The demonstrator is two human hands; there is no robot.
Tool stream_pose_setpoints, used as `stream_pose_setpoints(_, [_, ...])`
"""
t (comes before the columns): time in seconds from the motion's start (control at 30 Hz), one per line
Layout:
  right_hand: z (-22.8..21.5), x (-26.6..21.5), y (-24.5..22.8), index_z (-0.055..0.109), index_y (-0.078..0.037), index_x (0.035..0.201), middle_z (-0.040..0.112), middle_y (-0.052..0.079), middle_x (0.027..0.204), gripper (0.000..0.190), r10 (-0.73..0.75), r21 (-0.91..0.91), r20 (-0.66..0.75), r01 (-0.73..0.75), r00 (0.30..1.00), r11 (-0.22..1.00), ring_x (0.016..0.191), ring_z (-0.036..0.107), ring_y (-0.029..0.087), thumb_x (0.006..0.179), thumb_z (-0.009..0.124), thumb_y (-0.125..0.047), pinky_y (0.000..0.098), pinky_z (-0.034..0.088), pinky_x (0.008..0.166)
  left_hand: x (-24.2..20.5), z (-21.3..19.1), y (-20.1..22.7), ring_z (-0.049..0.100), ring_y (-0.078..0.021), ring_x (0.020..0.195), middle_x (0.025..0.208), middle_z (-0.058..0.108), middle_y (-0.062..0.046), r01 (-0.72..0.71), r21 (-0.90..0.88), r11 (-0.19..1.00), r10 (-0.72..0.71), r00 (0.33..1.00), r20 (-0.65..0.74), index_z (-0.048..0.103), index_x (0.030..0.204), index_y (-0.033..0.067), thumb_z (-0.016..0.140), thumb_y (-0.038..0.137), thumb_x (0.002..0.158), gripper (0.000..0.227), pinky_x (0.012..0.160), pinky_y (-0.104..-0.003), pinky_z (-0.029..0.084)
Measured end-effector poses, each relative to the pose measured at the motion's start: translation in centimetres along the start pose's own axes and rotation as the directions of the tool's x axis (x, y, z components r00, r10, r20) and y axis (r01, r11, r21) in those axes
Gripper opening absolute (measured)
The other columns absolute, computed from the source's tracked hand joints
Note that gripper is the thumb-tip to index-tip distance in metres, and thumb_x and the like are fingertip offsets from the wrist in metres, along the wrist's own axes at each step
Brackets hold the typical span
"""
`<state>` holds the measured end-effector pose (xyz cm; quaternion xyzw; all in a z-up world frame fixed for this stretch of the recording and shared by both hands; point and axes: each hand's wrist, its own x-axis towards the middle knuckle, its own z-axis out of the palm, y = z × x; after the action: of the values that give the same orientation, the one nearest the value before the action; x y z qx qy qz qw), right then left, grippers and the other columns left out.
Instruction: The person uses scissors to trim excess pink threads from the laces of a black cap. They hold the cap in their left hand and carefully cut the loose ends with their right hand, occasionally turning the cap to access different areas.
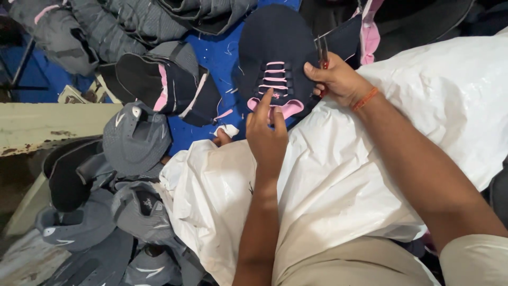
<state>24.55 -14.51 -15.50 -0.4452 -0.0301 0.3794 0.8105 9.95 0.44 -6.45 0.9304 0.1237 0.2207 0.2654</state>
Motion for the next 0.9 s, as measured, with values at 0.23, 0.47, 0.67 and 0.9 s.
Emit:
stream_pose_setpoints(0.23, [0.4,-0.4,-0.2,0.057,-0.012,0.092,0.049,-0.006,0.07,0.025,-0.02,-0.006,0.03,0.02,0.999,1.0,0.055,0.046,0.005,0.096,0.076,-0.028,0.025,0.046,0.053,0.0,1.6,-2.0,0.056,-0.0122,0.077,0.093,0.062,-0.006,0.325,-0.574,0.751,-0.259,0.946,0.197,0.062,0.144,0.0011,0.072,-0.003,0.094,0.051,0.071,-0.026,0.047])
stream_pose_setpoints(0.47, [0.9,-0.7,0.2,0.057,-0.011,0.089,0.053,-0.003,0.065,0.026,0.029,-0.112,0.044,-0.024,0.999,0.993,0.052,0.052,0.009,0.096,0.072,-0.031,0.0241,0.041,0.047,-1.3,2.8,-2.2,0.071,-0.0137,0.092,0.1,0.07,-0.008,0.404,-0.836,0.372,-0.239,0.912,0.334,0.058,0.131,-0.0069,0.069,-0.01,0.092,0.041,0.087,-0.027,0.059])
stream_pose_setpoints(0.67, [0.8,-0.8,0.3,0.056,-0.012,0.085,0.049,-0.004,0.064,0.026,0.043,-0.037,0.091,-0.04,0.995,0.999,0.054,0.05,0.009,0.099,0.07,-0.029,0.0244,0.044,0.05,-1.7,2.6,-0.8,0.074,-0.0147,0.085,0.096,0.07,-0.009,0.177,-0.625,0.761,-0.185,0.981,0.052,0.068,0.113,-0.0048,0.067,-0.008,0.097,0.017,0.076,-0.026,0.061])
stream_pose_setpoints(0.9, [1.0,-0.8,0.3,0.055,-0.014,0.078,0.046,-0.005,0.062,0.03,0.085,-0.009,0.086,-0.085,0.993,0.996,0.053,0.045,0.008,0.099,0.07,-0.028,0.0258,0.046,0.052,-1.8,3.5,-0.5,0.069,-0.0172,0.081,0.104,0.063,-0.011,-0.042,-0.375,0.926,-0.04,0.978,-0.207,0.072,0.099,0.0,0.061,-0.008,0.095,0.014,0.066,-0.024,0.06])
